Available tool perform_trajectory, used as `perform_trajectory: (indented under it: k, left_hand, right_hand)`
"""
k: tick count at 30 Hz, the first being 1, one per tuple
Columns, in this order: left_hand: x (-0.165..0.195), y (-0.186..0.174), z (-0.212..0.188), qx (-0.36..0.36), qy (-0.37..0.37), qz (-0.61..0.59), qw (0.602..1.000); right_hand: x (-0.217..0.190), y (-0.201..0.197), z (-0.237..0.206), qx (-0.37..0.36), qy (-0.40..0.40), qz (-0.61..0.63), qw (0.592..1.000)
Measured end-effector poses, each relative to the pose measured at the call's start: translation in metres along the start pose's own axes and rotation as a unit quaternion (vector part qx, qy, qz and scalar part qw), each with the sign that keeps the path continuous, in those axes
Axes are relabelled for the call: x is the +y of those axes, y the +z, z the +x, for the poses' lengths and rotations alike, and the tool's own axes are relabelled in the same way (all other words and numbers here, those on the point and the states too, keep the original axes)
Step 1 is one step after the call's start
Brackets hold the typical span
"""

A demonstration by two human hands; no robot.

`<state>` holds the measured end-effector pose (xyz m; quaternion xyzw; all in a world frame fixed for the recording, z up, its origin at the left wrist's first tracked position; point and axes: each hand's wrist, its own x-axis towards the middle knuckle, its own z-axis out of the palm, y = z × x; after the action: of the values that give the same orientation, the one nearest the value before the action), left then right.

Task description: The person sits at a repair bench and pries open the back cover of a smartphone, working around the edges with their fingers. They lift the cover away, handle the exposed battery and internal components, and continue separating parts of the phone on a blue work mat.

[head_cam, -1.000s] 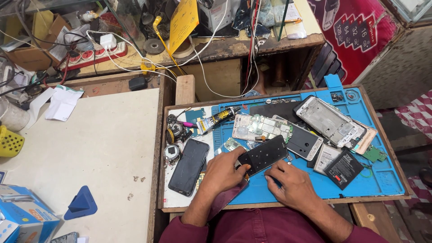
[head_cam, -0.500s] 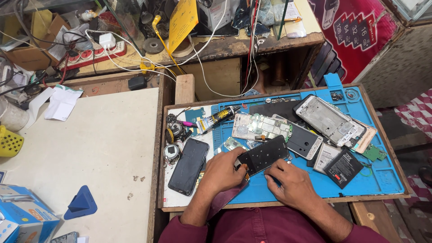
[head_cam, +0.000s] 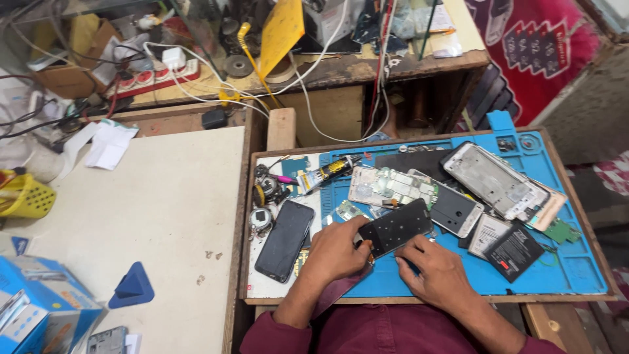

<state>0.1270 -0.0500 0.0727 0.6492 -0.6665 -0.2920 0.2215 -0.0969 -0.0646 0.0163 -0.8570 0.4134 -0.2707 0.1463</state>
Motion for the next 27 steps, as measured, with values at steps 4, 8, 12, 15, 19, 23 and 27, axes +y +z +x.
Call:
perform_trajectory:
  k: [4,8,12,15,19,23,27]
  left_hand:
    - [-0.001,-0.0014,0.0011,-0.007,0.002,-0.007,1.0]
    - [-0.0004,-0.0024,0.0019,-0.012,0.002,-0.003,1.0]
    - [0.0006,-0.0035,0.0019,-0.018,-0.003,-0.006,1.0]
    - [-0.0003,-0.0049,0.0032,-0.025,-0.01,-0.017,0.999]
    - [-0.0032,-0.0061,0.0029,-0.02,0.001,-0.043,0.999]
    - [-0.0046,-0.0068,0.0042,-0.034,-0.003,-0.038,0.999]
    - [-0.0055,-0.0068,0.0054,-0.032,-0.005,-0.048,0.998]
  right_hand:
    - [-0.0018,0.0004,0.0015,0.003,0.006,-0.002,1.0]
    - [-0.0008,-0.0001,0.0015,0.001,0.005,0.0,1.0]
    - [-0.0002,-0.0001,0.0019,-0.01,0.012,-0.004,1.0]
    - [-0.0001,-0.0003,0.0019,-0.006,0.008,0.003,1.0]
    - [0.0009,-0.0007,0.0015,-0.009,0.011,0.003,1.0]
    - [0.0015,-0.0001,0.0013,-0.005,0.008,0.003,1.0]
    - [0.0024,0.0006,0.0016,-0.009,0.013,0.002,1.0]
